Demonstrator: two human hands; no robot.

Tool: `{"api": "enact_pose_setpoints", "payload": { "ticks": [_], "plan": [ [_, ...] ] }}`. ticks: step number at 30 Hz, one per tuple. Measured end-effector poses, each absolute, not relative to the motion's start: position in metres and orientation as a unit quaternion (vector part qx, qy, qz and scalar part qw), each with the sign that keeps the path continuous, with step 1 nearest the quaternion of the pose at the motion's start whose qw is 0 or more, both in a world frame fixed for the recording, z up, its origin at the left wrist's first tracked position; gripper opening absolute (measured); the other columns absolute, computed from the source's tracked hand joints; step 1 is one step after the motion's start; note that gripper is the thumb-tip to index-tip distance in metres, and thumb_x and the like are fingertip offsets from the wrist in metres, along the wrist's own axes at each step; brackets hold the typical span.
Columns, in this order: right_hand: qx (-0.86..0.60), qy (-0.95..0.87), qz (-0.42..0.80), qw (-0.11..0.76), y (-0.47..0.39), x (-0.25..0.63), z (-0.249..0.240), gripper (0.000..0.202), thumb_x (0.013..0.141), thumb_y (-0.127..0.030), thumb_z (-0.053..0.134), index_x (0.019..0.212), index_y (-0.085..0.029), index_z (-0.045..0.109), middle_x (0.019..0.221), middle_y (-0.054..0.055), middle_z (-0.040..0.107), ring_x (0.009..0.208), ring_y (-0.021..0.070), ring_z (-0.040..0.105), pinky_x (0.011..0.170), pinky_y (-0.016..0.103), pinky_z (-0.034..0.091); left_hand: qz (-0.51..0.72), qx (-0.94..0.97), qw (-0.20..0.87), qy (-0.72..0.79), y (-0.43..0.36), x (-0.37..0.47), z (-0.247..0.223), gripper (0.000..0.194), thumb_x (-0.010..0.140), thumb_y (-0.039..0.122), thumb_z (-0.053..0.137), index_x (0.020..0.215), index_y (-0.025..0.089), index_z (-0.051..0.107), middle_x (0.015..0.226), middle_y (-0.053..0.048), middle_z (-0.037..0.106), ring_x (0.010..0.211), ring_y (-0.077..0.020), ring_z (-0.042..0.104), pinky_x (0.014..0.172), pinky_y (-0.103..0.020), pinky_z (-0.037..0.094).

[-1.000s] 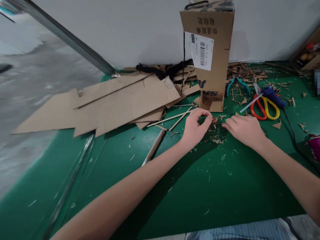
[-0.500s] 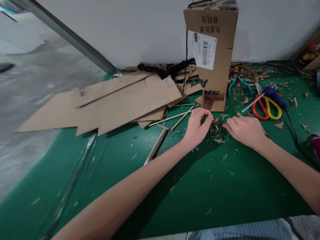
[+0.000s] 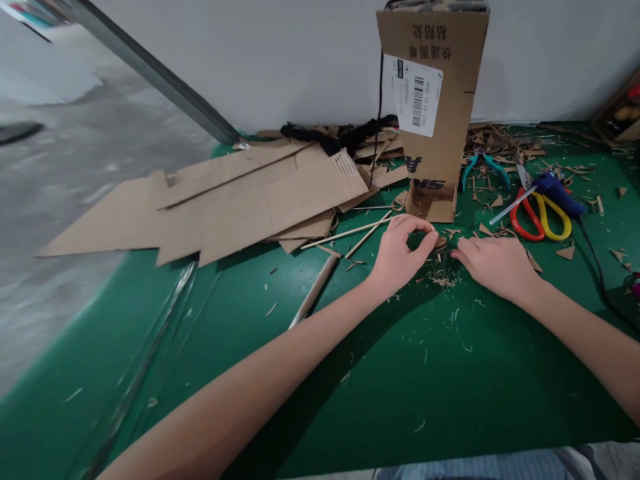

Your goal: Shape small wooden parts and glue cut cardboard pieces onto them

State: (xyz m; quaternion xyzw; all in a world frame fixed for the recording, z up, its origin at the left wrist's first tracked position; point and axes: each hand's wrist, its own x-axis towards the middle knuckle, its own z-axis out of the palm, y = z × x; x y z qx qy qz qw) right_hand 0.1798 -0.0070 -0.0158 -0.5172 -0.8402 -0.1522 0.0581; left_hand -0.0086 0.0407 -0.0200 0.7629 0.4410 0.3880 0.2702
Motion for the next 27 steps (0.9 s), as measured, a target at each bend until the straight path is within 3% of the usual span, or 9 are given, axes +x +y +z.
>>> {"api": "enact_pose_setpoints", "payload": {
  "ticks": [27],
  "plan": [
    [-0.536, -0.829, -0.128, 0.093, -0.011, 0.188, -0.021, 0.043, 0.098, -0.040, 0.033, 0.077, -0.016, 0.062, 0.067, 0.004, 0.066, 0.056, 0.0130, 0.055, 0.049, 0.027, 0.017, 0.432, 0.729, 0.312, 0.430, 0.036, -0.012, -0.023, 0.015, 0.087, 0.026, 0.057, 0.074, 0.020, 0.061, 0.078, -0.003, 0.064, 0.079, -0.0179, 0.058, 0.071, -0.033, 0.045]
  ]
}}
